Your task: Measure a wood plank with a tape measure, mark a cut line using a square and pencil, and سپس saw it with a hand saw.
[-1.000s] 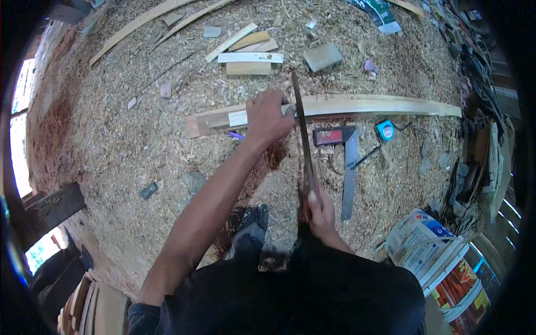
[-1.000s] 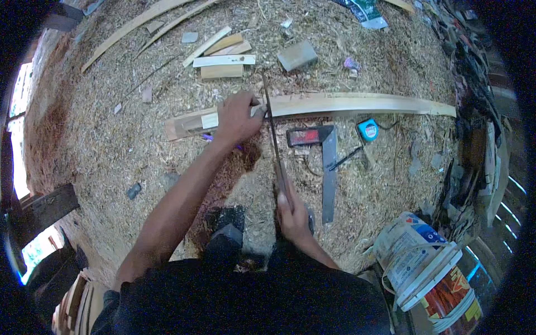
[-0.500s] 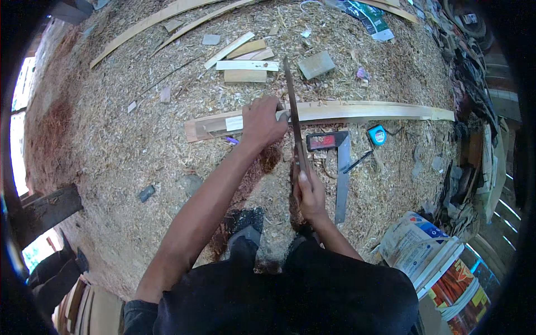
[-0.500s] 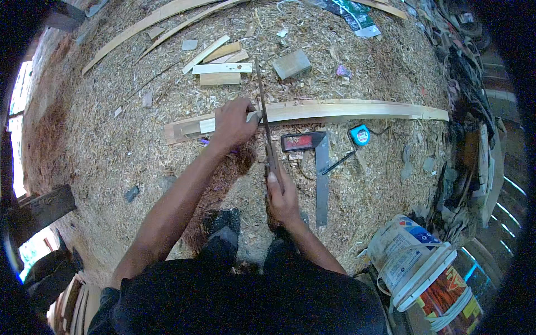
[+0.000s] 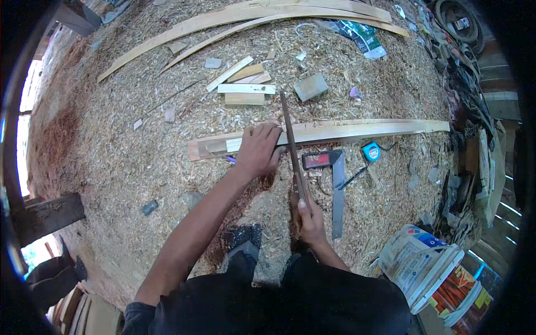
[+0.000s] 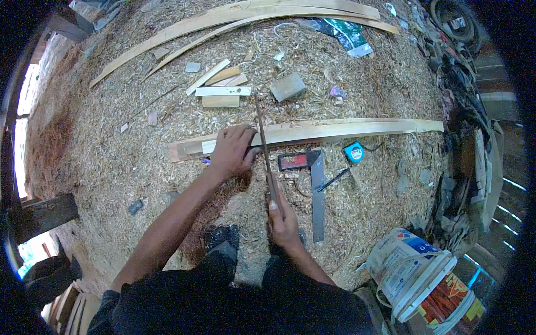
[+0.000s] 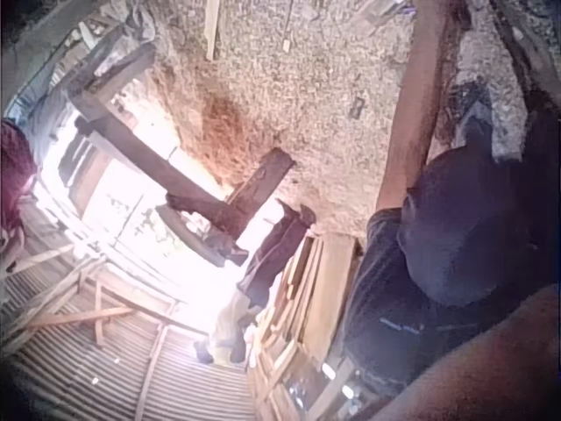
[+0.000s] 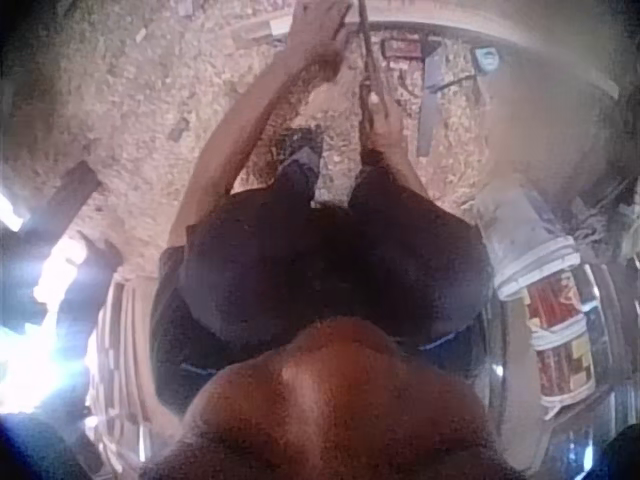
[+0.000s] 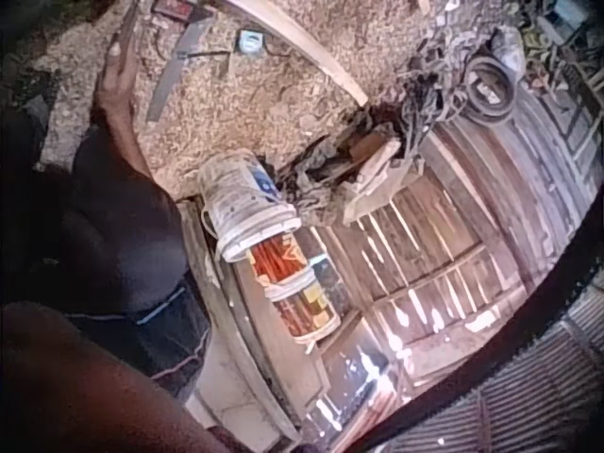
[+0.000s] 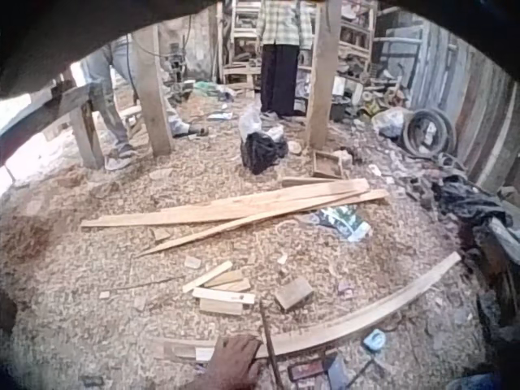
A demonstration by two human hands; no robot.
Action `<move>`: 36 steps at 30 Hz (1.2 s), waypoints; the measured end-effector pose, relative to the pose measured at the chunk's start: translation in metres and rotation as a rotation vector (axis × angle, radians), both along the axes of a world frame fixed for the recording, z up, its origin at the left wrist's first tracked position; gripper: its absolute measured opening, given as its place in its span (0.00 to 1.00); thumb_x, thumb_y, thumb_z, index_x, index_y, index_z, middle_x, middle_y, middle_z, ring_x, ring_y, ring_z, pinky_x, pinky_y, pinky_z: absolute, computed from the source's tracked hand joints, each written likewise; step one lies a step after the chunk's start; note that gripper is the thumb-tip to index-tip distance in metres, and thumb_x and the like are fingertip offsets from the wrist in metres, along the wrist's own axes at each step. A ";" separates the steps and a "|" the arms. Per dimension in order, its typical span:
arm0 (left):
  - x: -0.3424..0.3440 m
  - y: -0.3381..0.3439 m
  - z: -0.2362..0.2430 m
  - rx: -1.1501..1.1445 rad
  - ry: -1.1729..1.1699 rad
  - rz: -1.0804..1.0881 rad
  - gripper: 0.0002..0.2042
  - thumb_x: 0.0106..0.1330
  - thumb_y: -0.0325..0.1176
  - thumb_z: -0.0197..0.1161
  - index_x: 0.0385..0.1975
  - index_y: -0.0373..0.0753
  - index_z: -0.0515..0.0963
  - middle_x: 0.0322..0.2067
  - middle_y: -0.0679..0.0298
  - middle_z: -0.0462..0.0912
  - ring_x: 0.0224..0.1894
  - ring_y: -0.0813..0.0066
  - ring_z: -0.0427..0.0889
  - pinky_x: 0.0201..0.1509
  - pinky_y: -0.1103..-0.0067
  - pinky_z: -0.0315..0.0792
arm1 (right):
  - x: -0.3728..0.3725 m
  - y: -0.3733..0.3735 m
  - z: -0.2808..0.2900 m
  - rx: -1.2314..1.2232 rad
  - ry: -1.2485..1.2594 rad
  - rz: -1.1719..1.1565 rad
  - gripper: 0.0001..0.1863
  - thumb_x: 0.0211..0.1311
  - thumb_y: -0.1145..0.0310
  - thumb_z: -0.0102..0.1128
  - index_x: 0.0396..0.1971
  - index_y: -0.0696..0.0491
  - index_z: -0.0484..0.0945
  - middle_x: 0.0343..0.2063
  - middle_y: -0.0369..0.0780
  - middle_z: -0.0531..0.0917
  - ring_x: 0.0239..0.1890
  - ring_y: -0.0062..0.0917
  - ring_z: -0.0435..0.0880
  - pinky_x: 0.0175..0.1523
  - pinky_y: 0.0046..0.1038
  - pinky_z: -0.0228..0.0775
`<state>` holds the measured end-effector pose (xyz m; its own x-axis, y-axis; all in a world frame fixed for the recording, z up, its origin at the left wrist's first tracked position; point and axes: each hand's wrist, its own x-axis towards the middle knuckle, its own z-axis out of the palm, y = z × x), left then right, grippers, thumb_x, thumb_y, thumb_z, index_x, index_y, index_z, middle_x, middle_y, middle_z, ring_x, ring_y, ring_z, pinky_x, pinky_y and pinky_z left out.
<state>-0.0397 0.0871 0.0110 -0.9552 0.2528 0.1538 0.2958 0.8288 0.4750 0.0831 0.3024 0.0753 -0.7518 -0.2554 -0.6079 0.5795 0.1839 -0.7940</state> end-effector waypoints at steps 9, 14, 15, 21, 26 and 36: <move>0.000 0.000 -0.001 -0.028 0.006 0.000 0.24 0.62 0.36 0.67 0.59 0.37 0.75 0.55 0.57 0.79 0.57 0.59 0.78 0.60 0.64 0.68 | -0.005 -0.002 -0.013 0.074 0.125 0.010 0.32 0.77 0.55 0.45 0.73 0.60 0.60 0.52 0.49 0.79 0.45 0.29 0.78 0.56 0.31 0.70; 0.007 -0.009 -0.006 0.019 -0.030 0.020 0.24 0.62 0.37 0.68 0.58 0.37 0.76 0.52 0.57 0.81 0.55 0.58 0.79 0.58 0.64 0.69 | 0.011 -0.003 -0.017 0.039 0.124 0.016 0.32 0.77 0.57 0.44 0.74 0.61 0.58 0.58 0.50 0.77 0.53 0.31 0.78 0.61 0.31 0.67; 0.006 -0.010 -0.010 -0.013 -0.027 0.016 0.24 0.62 0.38 0.68 0.58 0.37 0.77 0.51 0.57 0.82 0.55 0.58 0.79 0.57 0.64 0.70 | 0.020 -0.001 -0.023 0.012 0.186 -0.024 0.32 0.77 0.54 0.46 0.72 0.60 0.62 0.40 0.39 0.73 0.36 0.21 0.71 0.43 0.23 0.60; -0.002 -0.001 -0.008 0.060 0.045 0.032 0.21 0.66 0.41 0.63 0.56 0.37 0.77 0.49 0.57 0.81 0.52 0.60 0.78 0.55 0.64 0.68 | 0.010 0.002 0.001 0.005 0.191 -0.059 0.33 0.77 0.48 0.47 0.68 0.60 0.67 0.22 0.28 0.70 0.19 0.10 0.63 0.24 0.16 0.53; -0.001 -0.002 -0.010 0.072 0.049 0.041 0.21 0.66 0.40 0.63 0.56 0.37 0.77 0.49 0.57 0.81 0.51 0.60 0.79 0.55 0.65 0.67 | -0.025 -0.009 -0.010 0.010 0.251 -0.040 0.27 0.78 0.48 0.47 0.55 0.59 0.74 0.20 0.28 0.70 0.18 0.11 0.65 0.23 0.18 0.53; 0.002 0.009 -0.001 0.037 0.080 0.058 0.19 0.67 0.41 0.62 0.53 0.37 0.77 0.43 0.58 0.79 0.50 0.61 0.77 0.55 0.65 0.68 | -0.009 0.005 0.012 0.061 -0.184 0.005 0.35 0.78 0.52 0.43 0.74 0.61 0.58 0.71 0.53 0.66 0.74 0.33 0.62 0.75 0.31 0.49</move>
<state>-0.0375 0.0958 0.0098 -0.9524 0.1900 0.2383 0.2859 0.8279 0.4825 0.0743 0.3074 0.0873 -0.6253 -0.2173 -0.7495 0.7131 0.2312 -0.6619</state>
